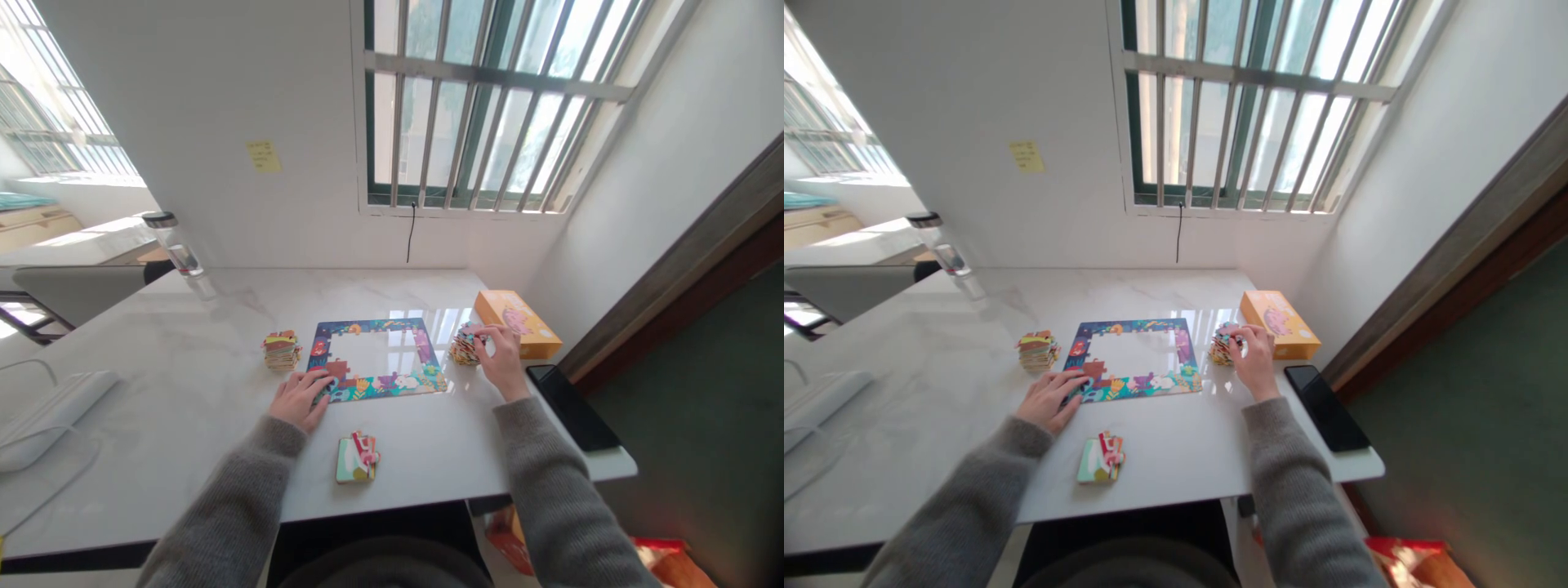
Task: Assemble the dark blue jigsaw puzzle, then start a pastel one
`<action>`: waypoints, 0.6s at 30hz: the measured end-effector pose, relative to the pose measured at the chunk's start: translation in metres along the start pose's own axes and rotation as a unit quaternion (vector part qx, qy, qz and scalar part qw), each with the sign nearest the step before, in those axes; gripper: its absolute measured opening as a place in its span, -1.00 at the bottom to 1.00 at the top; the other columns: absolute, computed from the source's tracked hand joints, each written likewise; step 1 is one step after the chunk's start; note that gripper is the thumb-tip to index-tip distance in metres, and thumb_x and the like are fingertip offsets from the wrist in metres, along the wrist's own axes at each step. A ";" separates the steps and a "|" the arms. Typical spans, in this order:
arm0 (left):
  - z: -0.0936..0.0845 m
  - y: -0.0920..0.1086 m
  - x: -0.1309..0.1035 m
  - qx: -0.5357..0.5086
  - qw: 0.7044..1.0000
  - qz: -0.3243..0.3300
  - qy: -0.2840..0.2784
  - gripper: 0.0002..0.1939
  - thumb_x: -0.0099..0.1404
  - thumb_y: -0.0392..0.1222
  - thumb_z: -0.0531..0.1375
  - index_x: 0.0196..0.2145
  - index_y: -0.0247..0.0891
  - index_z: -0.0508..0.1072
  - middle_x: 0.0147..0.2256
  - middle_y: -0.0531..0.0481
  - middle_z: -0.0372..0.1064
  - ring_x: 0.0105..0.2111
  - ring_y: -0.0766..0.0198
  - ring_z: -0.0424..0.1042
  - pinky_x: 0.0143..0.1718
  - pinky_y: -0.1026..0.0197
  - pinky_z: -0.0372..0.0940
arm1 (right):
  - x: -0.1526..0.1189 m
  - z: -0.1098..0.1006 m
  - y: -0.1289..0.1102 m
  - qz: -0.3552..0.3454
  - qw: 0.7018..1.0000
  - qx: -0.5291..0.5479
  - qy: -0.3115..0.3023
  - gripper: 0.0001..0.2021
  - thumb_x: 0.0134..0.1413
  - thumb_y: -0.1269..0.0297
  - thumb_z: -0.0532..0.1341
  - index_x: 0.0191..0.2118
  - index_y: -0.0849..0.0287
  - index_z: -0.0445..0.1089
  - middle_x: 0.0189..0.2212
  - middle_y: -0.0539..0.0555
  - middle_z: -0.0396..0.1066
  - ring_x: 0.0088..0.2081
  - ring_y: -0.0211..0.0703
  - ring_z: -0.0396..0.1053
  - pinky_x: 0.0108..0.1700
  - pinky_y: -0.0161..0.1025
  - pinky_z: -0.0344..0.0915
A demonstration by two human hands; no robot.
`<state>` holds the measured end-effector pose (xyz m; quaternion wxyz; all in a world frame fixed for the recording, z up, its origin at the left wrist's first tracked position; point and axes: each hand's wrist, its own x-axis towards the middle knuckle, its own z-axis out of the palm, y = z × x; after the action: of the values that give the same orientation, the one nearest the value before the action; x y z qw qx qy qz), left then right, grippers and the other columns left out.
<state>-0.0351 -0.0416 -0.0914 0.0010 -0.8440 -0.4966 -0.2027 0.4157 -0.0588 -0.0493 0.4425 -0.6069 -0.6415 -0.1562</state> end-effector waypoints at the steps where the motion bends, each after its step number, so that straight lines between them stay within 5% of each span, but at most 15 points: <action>1: 0.000 0.000 0.000 -0.002 1.000 -0.001 -0.001 -0.62 0.35 -0.11 0.11 0.10 -0.05 0.46 0.13 0.01 0.41 0.02 -0.02 0.31 -0.02 -0.03 0.24 | 0.000 0.000 0.002 0.003 1.000 0.000 0.000 -0.84 0.23 0.19 0.17 -0.19 0.12 0.45 -0.17 0.16 0.42 -0.04 0.07 0.32 0.10 0.04 0.14; 8: -0.002 0.000 0.000 -0.015 1.000 -0.005 -0.007 -0.62 0.34 -0.13 0.13 0.10 -0.02 0.45 0.13 0.03 0.40 0.03 0.00 0.30 0.01 -0.03 0.23 | 0.005 -0.006 0.002 -0.015 0.999 0.021 0.039 -0.75 0.16 0.18 0.24 -0.07 0.14 0.39 -0.14 0.16 0.47 -0.04 0.10 0.34 0.10 0.08 0.18; 13: -0.002 0.000 0.001 -0.007 1.000 0.000 -0.005 -0.63 0.35 -0.12 0.11 0.09 -0.04 0.45 0.13 0.01 0.41 0.01 -0.01 0.30 0.00 -0.06 0.23 | -0.001 -0.006 -0.036 -0.057 0.995 0.044 0.075 -0.68 0.20 0.18 0.27 0.04 0.10 0.36 -0.04 0.18 0.42 0.04 0.11 0.32 0.13 0.12 0.21; 18: -0.004 -0.001 0.003 -0.010 1.000 0.010 -0.009 -0.66 0.35 -0.13 0.11 0.05 -0.10 0.48 0.08 -0.07 0.42 0.01 -0.03 0.32 -0.04 -0.07 0.27 | -0.027 0.017 -0.101 -0.169 0.974 0.123 -0.084 -0.61 0.25 0.29 0.24 0.17 0.05 0.28 0.01 0.17 0.41 0.04 0.08 0.30 0.10 0.09 0.29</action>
<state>-0.0357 -0.0399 -0.0873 -0.0097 -0.8508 -0.4858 -0.2000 0.3132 -0.0856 -0.0453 0.4258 -0.4414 -0.7838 -0.0973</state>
